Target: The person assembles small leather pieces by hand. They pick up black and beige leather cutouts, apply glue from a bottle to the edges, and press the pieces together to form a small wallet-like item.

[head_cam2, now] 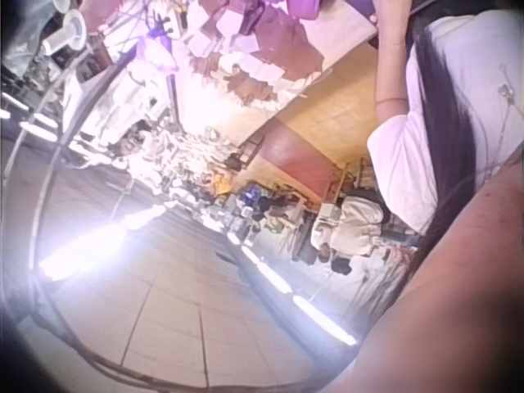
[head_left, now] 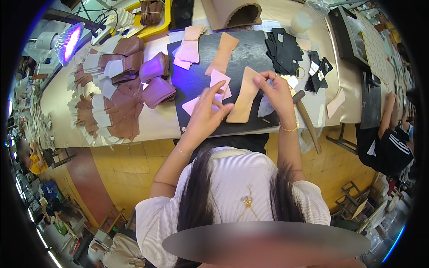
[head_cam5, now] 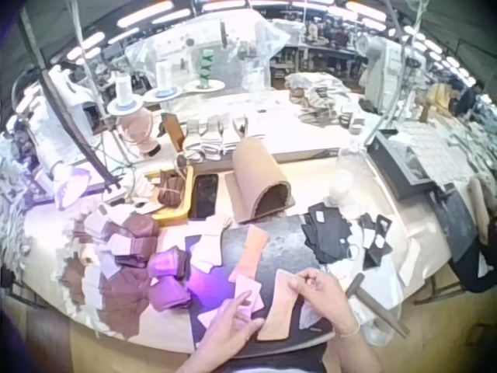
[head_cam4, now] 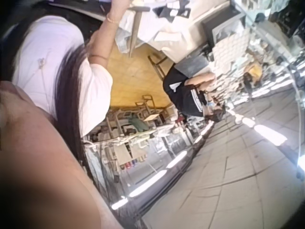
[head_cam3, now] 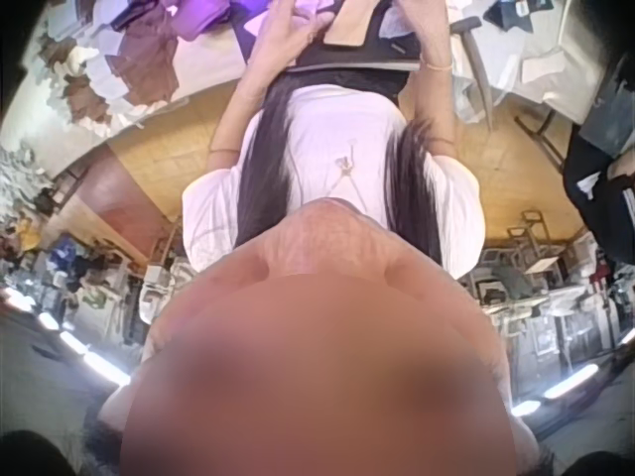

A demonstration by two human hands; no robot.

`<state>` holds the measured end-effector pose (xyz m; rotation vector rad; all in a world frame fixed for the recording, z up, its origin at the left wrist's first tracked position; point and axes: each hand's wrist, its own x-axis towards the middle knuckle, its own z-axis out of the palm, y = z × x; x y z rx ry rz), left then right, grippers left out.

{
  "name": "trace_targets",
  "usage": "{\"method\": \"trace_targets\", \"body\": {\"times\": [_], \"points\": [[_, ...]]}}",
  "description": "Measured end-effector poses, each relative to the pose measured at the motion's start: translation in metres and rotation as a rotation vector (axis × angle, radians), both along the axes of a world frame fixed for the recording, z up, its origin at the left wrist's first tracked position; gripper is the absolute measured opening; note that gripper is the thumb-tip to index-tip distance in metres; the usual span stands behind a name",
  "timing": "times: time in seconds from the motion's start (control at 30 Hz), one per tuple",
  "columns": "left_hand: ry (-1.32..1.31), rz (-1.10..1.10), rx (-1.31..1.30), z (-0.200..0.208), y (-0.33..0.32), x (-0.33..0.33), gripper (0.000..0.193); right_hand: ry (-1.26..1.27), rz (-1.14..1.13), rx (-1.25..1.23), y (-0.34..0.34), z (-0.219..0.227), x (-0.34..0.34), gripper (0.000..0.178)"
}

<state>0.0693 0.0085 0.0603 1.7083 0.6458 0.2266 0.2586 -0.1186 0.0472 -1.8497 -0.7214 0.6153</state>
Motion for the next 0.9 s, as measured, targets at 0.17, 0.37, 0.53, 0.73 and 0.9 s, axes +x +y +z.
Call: {"method": "trace_targets", "body": {"times": [0.17,0.37,0.53,0.73,0.9], "points": [[-0.027,0.101,0.651,-0.028,0.036,0.046,0.032,-0.461,-0.196,-0.240,-0.009,-0.006,0.012,0.032],[0.076,0.035,1.047,-0.047,0.061,0.137,0.036,-0.337,-0.203,-0.135,-0.016,0.002,0.013,0.026],[0.135,0.070,0.929,-0.050,0.083,0.163,0.025,-0.183,-0.296,-0.123,-0.029,0.008,0.015,0.021],[-0.486,0.269,-0.238,-0.010,0.103,0.143,0.021,-0.204,-0.323,0.149,-0.016,0.025,0.016,0.016],[-0.541,0.268,-0.501,0.025,0.073,0.114,0.028,-0.493,-0.187,0.411,0.026,0.051,0.009,0.011]]}}
